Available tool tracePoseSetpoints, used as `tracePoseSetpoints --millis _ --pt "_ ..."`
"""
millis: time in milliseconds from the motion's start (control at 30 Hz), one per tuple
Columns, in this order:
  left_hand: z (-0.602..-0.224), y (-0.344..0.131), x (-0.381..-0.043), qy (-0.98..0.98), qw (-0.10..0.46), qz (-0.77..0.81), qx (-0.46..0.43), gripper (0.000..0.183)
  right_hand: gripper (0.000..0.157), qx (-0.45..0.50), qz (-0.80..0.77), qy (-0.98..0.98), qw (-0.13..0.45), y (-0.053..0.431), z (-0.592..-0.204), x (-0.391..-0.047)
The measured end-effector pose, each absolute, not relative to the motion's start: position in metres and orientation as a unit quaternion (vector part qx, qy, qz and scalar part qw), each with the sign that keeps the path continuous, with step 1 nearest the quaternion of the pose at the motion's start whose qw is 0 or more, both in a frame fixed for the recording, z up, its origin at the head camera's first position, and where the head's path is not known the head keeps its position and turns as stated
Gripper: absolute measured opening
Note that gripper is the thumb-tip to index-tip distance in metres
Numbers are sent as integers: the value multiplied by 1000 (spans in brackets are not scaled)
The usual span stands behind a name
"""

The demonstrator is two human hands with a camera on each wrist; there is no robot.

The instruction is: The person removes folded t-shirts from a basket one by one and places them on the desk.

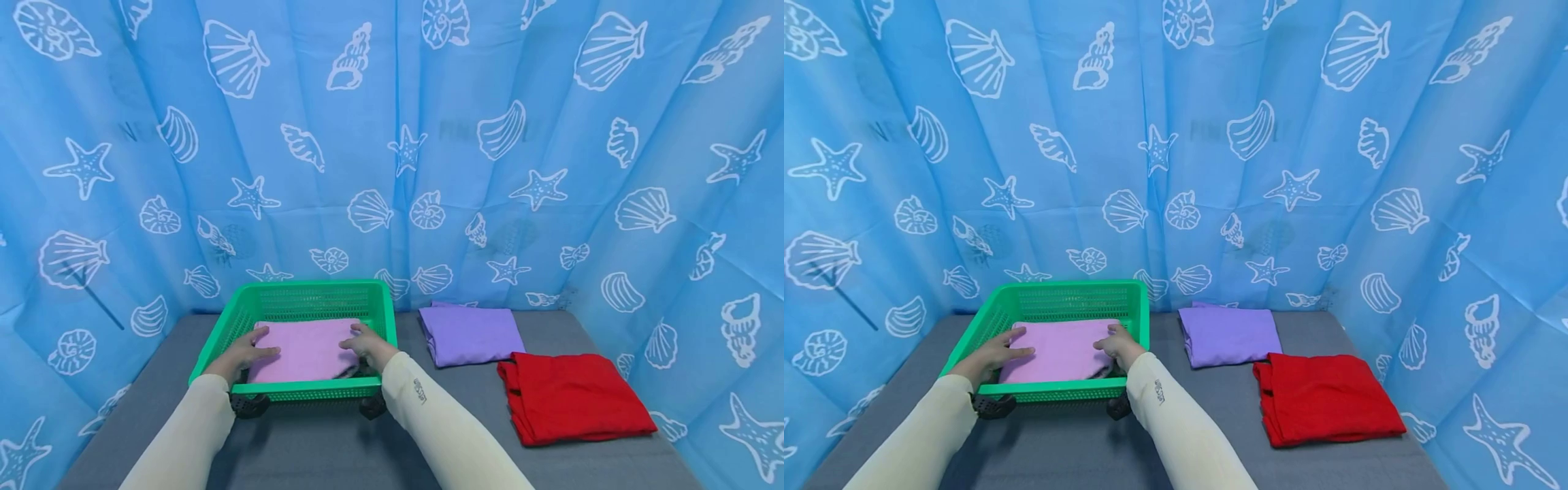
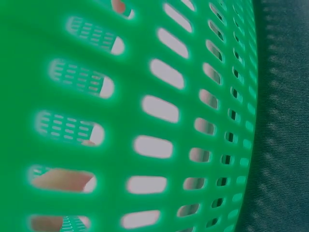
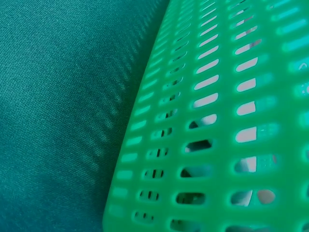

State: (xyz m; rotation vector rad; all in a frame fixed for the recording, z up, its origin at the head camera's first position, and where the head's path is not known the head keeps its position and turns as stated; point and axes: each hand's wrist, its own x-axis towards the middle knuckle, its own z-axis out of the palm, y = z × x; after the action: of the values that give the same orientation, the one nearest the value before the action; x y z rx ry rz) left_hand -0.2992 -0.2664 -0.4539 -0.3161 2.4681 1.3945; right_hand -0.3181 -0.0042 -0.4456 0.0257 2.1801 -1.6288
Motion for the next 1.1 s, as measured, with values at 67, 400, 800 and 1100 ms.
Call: tracePoseSetpoints --millis 67,400,800,1100 --pt "-453 -265 -298 856 147 483 -114 81 62 14 -585 782 213 -4 -446 -317" --pt "-454 -265 -302 860 142 476 -114 78 61 24 -579 781 235 -4 -447 -317" --pt "-454 -265 -301 852 158 489 -98 82 60 -2 -576 784 233 -4 -448 -320" --pt "-456 -266 -301 828 167 527 -95 80 58 -10 -570 790 225 -7 -452 -325"
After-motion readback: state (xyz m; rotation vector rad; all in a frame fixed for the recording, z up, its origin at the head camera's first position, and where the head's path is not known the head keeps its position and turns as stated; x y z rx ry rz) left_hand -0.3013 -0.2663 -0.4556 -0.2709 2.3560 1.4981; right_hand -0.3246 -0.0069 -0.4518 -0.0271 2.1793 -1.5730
